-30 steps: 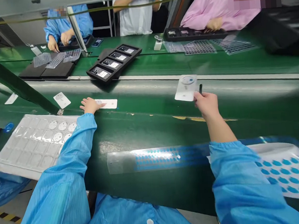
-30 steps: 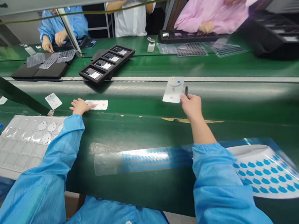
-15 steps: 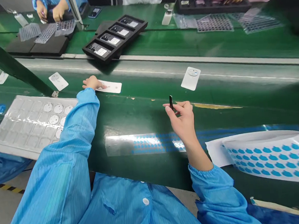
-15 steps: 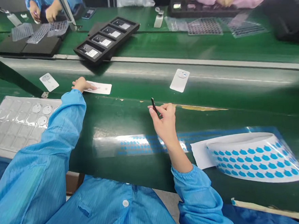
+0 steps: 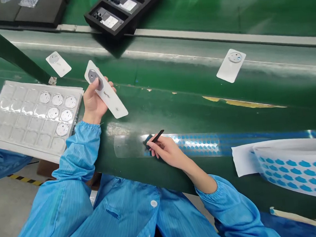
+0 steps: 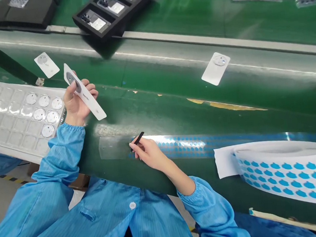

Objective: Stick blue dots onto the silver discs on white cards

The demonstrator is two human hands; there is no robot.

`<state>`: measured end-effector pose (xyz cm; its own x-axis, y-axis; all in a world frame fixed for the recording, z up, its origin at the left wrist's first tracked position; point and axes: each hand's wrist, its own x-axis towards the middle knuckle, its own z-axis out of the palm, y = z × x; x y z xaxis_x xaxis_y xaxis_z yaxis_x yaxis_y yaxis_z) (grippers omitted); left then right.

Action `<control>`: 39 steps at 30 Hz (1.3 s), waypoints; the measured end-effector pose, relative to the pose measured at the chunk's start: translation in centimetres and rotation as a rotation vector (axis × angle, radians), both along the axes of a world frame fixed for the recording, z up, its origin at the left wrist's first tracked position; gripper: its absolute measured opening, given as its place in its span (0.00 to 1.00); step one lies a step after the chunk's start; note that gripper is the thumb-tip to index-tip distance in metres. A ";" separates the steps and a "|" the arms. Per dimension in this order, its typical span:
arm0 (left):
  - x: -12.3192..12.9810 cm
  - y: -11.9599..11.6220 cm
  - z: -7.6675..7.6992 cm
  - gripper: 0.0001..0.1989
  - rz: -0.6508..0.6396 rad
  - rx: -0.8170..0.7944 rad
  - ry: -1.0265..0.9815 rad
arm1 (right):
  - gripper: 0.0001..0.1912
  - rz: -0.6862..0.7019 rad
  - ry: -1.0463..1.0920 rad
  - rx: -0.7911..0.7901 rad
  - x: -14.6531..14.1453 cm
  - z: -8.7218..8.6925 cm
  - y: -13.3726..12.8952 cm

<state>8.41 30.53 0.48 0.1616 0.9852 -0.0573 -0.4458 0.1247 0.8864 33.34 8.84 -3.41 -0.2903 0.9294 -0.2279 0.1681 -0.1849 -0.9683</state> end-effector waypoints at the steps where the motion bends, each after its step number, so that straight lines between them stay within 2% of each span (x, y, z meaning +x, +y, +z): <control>1: 0.1 -0.9 -0.1 0.13 -0.026 -0.048 -0.055 | 0.20 0.001 -0.020 0.031 0.0 -0.1 -0.3; 3: 0.6 -1.9 -0.3 0.13 -0.077 -0.114 -0.143 | 0.18 -0.006 -0.053 0.098 0.0 -0.2 -0.6; 6: 1.6 -2.5 -0.4 0.16 -0.192 -0.213 -0.166 | 0.15 0.008 -0.069 0.140 0.0 -0.2 -0.8; 10: 2.5 -2.9 0.0 0.22 -0.219 -0.298 -0.163 | 0.15 -0.004 -0.049 0.121 0.1 -0.4 -0.7; 13: 2.8 -3.5 0.5 0.30 -0.274 -0.283 -0.151 | 0.16 -0.024 0.007 0.071 0.0 -0.4 -0.7; 17: 3.6 -4.8 1.0 0.40 -0.412 -0.207 -0.139 | 0.17 -0.098 0.207 -0.027 0.1 0.9 -0.4; 19: 4.3 -5.9 0.9 0.42 -0.521 -0.213 -0.132 | 0.16 -0.188 0.297 0.007 0.5 2.3 0.0; 23: 5.9 -8.7 0.3 0.37 -0.732 -0.284 -0.100 | 0.13 -0.450 0.320 0.279 1.2 5.0 1.5; 26: 6.8 -10.4 -0.1 0.30 -0.798 -0.355 -0.046 | 0.15 -0.574 0.262 0.400 1.1 5.6 2.7; 32: 7.3 -11.6 -0.2 0.24 -0.856 -0.422 0.018 | 0.18 -0.683 0.108 0.364 0.6 4.8 3.0; 39: 7.5 -11.6 -0.3 0.25 -0.870 -0.427 0.048 | 0.17 -0.675 0.052 0.360 0.9 4.8 2.7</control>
<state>15.87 18.96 0.18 0.8120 0.4173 -0.4080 -0.0103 0.7092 0.7049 34.23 11.50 1.44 0.3641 0.9235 0.1206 0.0831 0.0967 -0.9918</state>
